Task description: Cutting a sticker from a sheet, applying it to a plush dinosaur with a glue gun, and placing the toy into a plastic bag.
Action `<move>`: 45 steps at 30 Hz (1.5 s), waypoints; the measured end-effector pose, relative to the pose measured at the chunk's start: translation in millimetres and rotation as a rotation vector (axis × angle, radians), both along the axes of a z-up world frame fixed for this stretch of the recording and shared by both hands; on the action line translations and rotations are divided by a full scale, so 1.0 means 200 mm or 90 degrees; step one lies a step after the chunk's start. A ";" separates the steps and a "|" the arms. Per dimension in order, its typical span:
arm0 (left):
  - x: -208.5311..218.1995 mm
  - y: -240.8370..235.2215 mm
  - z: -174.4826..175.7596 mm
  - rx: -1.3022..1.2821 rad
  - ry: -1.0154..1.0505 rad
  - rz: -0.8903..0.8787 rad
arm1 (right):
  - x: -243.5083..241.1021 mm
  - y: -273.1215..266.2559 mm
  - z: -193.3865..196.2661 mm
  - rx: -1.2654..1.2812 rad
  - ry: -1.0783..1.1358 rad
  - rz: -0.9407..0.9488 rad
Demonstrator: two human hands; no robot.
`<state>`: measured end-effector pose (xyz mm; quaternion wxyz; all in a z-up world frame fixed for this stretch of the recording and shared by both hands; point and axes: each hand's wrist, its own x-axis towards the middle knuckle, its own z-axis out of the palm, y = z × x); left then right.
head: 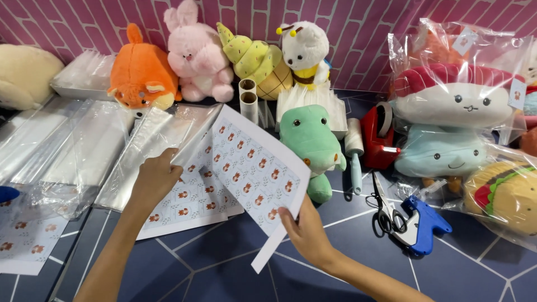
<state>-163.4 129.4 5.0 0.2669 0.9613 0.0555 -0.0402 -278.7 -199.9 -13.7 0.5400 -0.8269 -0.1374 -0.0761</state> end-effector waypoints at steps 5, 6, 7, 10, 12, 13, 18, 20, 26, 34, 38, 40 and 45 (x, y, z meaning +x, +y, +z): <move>0.03 0.03 0.06 -0.004 0.008 0.005 | 0.01 0.18 0.01 0.096 0.019 0.041; 0.03 0.03 0.09 -0.004 0.023 0.016 | 0.01 0.20 0.01 0.122 0.046 0.039; 0.04 0.03 0.08 -0.004 0.024 0.016 | 0.03 0.23 -0.03 0.122 0.048 0.039; 0.04 0.04 0.07 0.025 -0.002 -0.003 | 0.05 0.30 -0.11 0.204 0.141 0.016; 0.03 0.02 0.08 -0.004 0.016 0.003 | 0.05 0.35 -0.14 0.264 0.182 0.005; 0.03 0.02 0.08 -0.005 0.016 0.004 | 0.04 0.37 -0.12 0.263 0.183 0.006; 0.02 -0.02 0.13 -0.003 0.042 0.021 | 0.04 0.49 -0.14 0.460 0.468 -0.045; 0.01 -0.03 0.15 -0.010 0.057 0.026 | 0.06 0.53 -0.12 0.476 0.464 -0.039; 0.04 0.00 0.06 0.011 0.028 -0.002 | 0.18 0.68 -0.23 0.542 0.446 -0.051; 0.05 -0.05 0.00 0.034 0.010 -0.026 | 0.27 0.86 -0.19 0.592 0.443 -0.090; 0.05 -0.10 -0.07 0.033 0.045 -0.042 | 0.27 0.80 -0.21 0.553 0.449 -0.033; 0.06 -0.11 -0.15 0.052 0.060 -0.065 | 0.27 0.73 -0.23 0.522 0.461 -0.020; 0.04 -0.13 -0.25 0.131 0.046 -0.123 | 0.34 0.51 -0.30 0.616 0.523 -0.078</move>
